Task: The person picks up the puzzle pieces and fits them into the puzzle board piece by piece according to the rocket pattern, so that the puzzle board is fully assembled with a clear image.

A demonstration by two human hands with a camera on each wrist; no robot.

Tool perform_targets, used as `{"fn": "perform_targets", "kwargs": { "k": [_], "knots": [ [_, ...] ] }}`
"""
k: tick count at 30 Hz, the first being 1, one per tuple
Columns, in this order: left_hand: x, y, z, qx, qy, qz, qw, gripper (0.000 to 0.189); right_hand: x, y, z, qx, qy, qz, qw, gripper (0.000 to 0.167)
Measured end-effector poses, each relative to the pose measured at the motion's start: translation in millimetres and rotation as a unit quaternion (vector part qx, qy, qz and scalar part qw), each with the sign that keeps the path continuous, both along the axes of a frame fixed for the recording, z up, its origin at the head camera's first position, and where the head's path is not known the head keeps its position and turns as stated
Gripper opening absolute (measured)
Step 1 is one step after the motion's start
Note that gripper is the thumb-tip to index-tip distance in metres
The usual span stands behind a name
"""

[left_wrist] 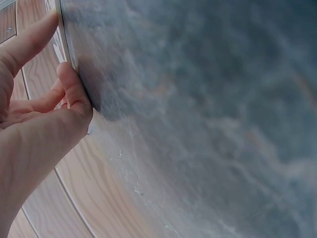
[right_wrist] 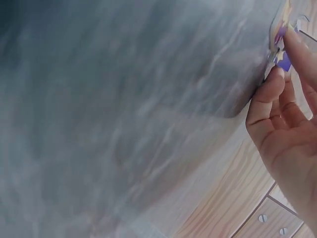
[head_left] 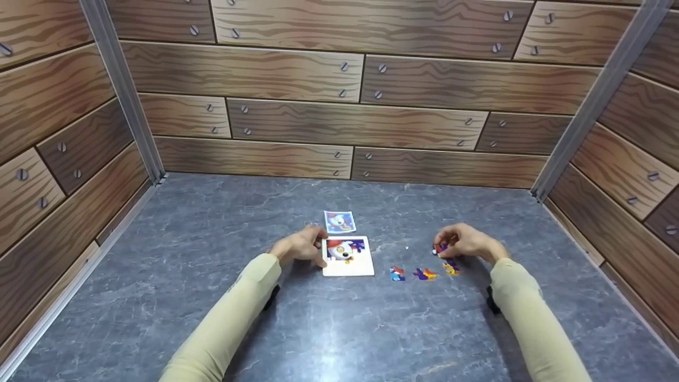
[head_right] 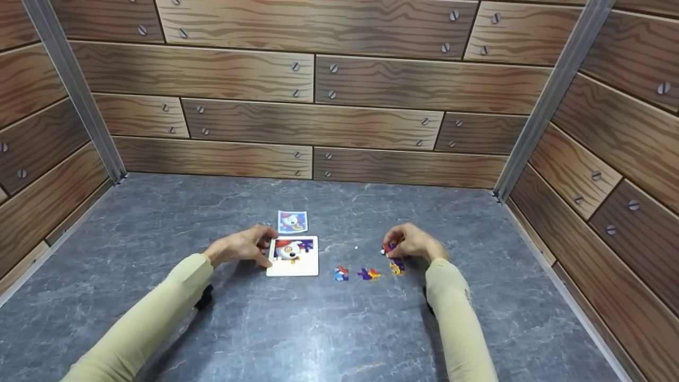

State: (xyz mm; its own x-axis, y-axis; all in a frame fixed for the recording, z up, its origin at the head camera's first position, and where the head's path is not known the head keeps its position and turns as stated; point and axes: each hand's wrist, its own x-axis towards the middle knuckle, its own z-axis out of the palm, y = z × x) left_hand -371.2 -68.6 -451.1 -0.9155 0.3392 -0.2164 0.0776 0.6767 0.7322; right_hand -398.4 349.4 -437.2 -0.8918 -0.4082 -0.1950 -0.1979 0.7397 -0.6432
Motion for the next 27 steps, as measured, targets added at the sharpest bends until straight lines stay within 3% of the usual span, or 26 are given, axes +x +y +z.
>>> {"fn": "perform_targets", "kwargs": {
  "k": [9,27],
  "knots": [
    [0.3,0.3,-1.5,0.012,0.002,-0.004,0.9999,0.063,1.9,-8.4,-0.9,-0.035,-0.030,-0.018,0.9988,0.019],
    [-0.8,-0.5,0.7,-0.008,0.004,-0.007,0.9999,0.060,5.1,-46.7,3.1,-0.071,-0.024,-0.012,0.9971,0.027]
  ]
}}
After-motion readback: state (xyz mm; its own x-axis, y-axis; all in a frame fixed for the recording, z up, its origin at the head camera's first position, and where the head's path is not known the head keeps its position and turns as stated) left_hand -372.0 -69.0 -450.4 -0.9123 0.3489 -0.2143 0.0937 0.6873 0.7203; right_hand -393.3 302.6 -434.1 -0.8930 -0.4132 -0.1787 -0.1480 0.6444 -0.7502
